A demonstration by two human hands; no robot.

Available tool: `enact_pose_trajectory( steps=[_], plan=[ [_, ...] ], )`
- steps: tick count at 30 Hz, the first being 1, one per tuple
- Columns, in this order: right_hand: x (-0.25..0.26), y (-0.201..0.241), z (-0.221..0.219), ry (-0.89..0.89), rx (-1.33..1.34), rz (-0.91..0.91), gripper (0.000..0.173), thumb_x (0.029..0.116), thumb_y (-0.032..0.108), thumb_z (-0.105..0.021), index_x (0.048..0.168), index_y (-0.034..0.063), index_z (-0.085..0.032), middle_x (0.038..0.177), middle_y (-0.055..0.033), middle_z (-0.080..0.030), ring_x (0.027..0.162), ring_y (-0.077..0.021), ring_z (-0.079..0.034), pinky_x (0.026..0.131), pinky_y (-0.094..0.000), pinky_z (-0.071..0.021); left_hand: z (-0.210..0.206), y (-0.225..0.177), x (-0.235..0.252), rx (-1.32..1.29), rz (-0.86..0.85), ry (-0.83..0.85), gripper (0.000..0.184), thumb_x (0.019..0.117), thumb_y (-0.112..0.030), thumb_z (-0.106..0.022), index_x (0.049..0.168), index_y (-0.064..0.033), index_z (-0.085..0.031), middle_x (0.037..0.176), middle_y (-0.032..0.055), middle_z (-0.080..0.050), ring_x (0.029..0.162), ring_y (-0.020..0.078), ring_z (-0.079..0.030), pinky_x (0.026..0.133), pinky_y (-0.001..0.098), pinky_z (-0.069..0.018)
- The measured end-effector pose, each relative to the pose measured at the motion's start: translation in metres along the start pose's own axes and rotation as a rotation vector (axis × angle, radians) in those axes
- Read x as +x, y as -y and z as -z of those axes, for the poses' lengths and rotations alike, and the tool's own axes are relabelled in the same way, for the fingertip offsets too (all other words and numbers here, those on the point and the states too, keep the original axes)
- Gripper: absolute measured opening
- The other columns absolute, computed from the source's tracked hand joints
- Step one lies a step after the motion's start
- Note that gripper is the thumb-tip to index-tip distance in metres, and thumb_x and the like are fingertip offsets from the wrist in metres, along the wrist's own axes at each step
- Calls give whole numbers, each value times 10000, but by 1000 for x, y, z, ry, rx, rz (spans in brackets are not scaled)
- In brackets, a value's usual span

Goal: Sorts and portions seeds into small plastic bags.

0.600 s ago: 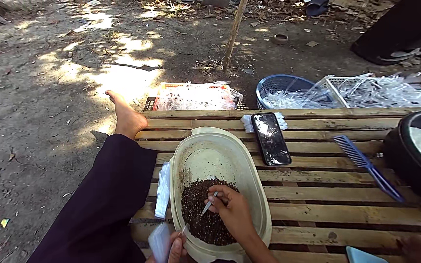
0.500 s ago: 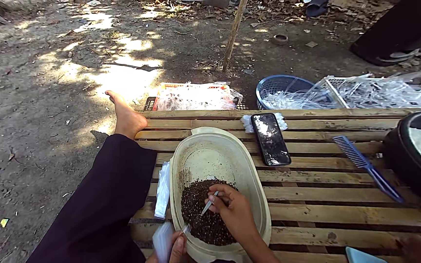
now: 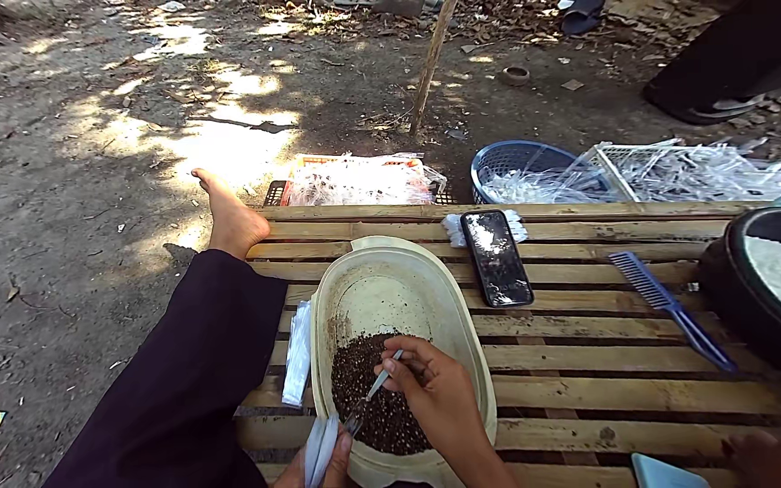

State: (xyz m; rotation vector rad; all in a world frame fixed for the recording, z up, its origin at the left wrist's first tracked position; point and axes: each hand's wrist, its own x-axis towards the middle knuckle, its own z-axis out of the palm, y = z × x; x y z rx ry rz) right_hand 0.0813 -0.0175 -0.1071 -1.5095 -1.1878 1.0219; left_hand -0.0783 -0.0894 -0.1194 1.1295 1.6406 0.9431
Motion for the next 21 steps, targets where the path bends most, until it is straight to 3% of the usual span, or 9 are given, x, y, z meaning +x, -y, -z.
enact_pose_trajectory(
  steps=[3,5,8,11,13,16,21],
  plan=[
    [-4,3,0,12,2,65,187,898,-36,-657,1075,-74,-702,890,-107,-744,746,-82,-741,679,-209,-620,-5,-7,1,-2,-11,-16,278,954,-151,-681,1084,94,-687,885,76,-721,816,40,-672,817,246,-547],
    [-7,4,1,24,7,156,171,901,-33,-657,1060,-73,-703,888,-105,-747,746,-81,-742,681,-212,-622,-8,-12,3,-87,-18,-3,255,951,-115,-665,1088,100,-669,875,42,-718,815,20,-676,816,230,-557],
    [-7,2,5,61,29,379,96,918,8,-679,993,-46,-706,881,-82,-748,748,-52,-724,685,-181,-604,-12,-18,8,-336,0,64,156,993,-70,-572,1082,34,-648,857,-45,-715,755,6,-671,711,198,-563],
    [-9,10,15,133,116,558,66,950,-19,-633,908,-41,-679,924,-122,-750,888,-110,-744,813,-217,-607,-14,-14,13,-586,-46,171,170,1008,-46,-507,1098,3,-643,897,-36,-735,721,24,-662,677,198,-559],
    [-11,18,21,171,147,629,95,954,-45,-612,868,-47,-654,930,-155,-745,951,-154,-744,881,-251,-599,-15,-12,15,-652,-107,208,171,989,-83,-571,1108,-13,-670,941,-38,-750,746,23,-667,703,208,-560],
    [-14,27,26,147,83,635,92,951,-36,-627,886,-64,-686,936,-165,-749,970,-170,-742,912,-254,-585,-17,-10,20,-651,-166,258,234,966,-135,-651,1155,3,-670,1010,-35,-743,825,28,-665,764,217,-555],
    [-22,38,23,25,-56,575,88,910,-41,-649,885,-63,-731,902,-164,-756,919,-199,-745,891,-268,-584,-22,-24,25,-542,-168,237,138,970,15,-555,1046,-11,-668,863,-69,-718,771,20,-674,752,214,-572]
  ],
)
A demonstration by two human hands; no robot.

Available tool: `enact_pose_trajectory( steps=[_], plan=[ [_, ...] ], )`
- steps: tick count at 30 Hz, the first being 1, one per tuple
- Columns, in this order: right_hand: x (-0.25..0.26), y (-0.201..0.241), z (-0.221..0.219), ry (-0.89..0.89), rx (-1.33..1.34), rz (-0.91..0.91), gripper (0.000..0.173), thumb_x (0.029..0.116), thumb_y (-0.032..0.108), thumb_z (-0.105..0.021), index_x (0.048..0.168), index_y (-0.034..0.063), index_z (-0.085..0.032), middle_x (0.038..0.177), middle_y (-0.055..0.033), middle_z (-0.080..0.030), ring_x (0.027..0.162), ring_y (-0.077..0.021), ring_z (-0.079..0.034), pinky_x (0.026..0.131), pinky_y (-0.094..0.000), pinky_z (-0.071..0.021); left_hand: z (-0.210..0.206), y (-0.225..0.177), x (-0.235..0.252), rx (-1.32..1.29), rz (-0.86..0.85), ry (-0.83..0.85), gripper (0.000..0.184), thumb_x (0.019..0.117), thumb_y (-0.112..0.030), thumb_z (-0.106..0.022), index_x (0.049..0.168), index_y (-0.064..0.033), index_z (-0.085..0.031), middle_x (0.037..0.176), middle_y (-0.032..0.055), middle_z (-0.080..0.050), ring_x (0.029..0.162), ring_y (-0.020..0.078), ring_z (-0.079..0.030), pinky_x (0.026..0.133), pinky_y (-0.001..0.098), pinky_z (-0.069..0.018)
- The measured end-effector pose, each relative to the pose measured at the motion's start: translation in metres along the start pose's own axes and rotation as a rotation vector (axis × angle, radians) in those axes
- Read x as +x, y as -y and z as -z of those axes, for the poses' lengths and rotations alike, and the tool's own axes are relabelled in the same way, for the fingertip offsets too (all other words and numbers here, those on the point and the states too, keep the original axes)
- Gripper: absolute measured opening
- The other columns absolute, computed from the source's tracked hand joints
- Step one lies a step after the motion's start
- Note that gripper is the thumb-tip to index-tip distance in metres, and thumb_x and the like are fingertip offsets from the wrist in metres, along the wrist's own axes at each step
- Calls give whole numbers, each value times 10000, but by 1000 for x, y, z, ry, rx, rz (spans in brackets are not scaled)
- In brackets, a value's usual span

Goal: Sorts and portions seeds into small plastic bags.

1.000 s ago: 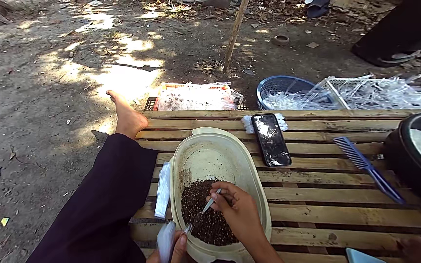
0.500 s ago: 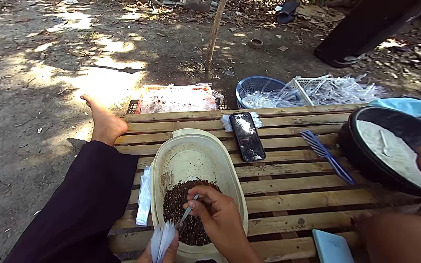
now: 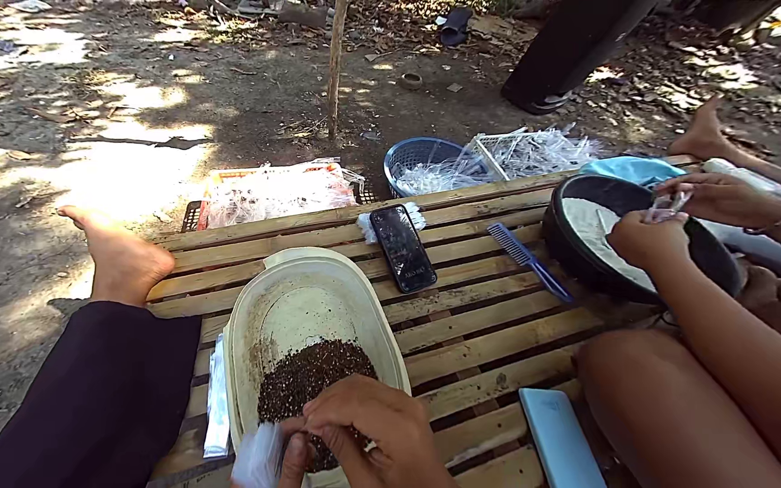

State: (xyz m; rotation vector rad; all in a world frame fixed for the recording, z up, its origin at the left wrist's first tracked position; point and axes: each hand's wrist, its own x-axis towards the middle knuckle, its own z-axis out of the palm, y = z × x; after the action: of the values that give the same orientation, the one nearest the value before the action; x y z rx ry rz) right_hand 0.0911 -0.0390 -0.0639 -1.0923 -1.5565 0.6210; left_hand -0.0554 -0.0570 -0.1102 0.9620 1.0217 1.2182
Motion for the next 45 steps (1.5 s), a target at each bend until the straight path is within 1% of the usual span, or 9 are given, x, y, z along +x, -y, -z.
enact_pose_trajectory(
  steps=[11,17,24,31,33,35,37,42,45],
  plan=[
    [-7,9,6,-136,-100,94,78,910,-29,-672,930,-60,-741,905,-163,-758,896,-214,-745,870,-285,-596,-10,-19,19,-47,117,20,148,954,52,-513,868,12,-628,675,-47,-679,609,-16,-638,646,147,-546],
    [-17,3,18,-102,-288,-37,92,916,-27,-665,946,-52,-748,907,-144,-774,877,-162,-766,846,-224,-596,18,8,12,-519,295,-101,298,1119,-232,-275,1171,-151,-557,987,14,-756,749,95,-714,641,244,-591],
    [-51,-12,11,153,-367,-171,133,902,-52,-626,937,-38,-754,924,-165,-775,870,-264,-778,776,-354,-629,18,7,18,-519,249,-113,441,1107,-232,-173,910,-121,-551,655,-30,-626,550,74,-617,567,232,-554],
    [-63,-25,1,305,-359,-244,112,899,-39,-629,913,-43,-740,881,-186,-759,801,-314,-767,690,-426,-619,20,12,9,-470,215,10,390,1082,-165,-232,887,-141,-570,544,-90,-537,453,16,-522,486,181,-472],
    [-51,-13,11,501,-309,-375,167,875,-46,-673,1027,-85,-730,991,-255,-743,971,-419,-737,859,-530,-584,19,8,7,-486,236,23,403,1085,-203,-206,942,-141,-578,569,-88,-560,472,19,-537,497,182,-477],
    [-35,-2,25,704,-212,-488,367,865,-115,-660,1232,-126,-657,1251,-317,-664,1291,-522,-556,1141,-661,-346,20,6,4,-493,267,19,373,1086,-218,-213,1025,-139,-572,642,-62,-629,531,39,-595,538,203,-514],
    [-32,1,31,663,-163,-438,430,847,-161,-598,1275,-133,-636,1318,-320,-629,1342,-545,-495,1158,-700,-284,18,4,2,-377,287,-15,283,1077,-138,-243,1015,-123,-518,735,-40,-659,595,46,-615,567,200,-524],
    [-20,1,20,228,-20,-310,371,975,147,-659,1240,-113,-670,1201,-250,-702,1118,-323,-702,960,-385,-572,6,-3,2,-131,132,35,145,926,35,-571,962,-84,-648,791,-66,-680,684,2,-614,657,180,-519],
    [-7,3,11,179,41,-254,367,925,199,-732,1142,-96,-717,991,-201,-728,875,-224,-712,759,-289,-581,-13,-29,6,-113,69,49,117,828,67,-654,815,-48,-671,713,-58,-687,672,-20,-646,687,156,-546]
  ],
)
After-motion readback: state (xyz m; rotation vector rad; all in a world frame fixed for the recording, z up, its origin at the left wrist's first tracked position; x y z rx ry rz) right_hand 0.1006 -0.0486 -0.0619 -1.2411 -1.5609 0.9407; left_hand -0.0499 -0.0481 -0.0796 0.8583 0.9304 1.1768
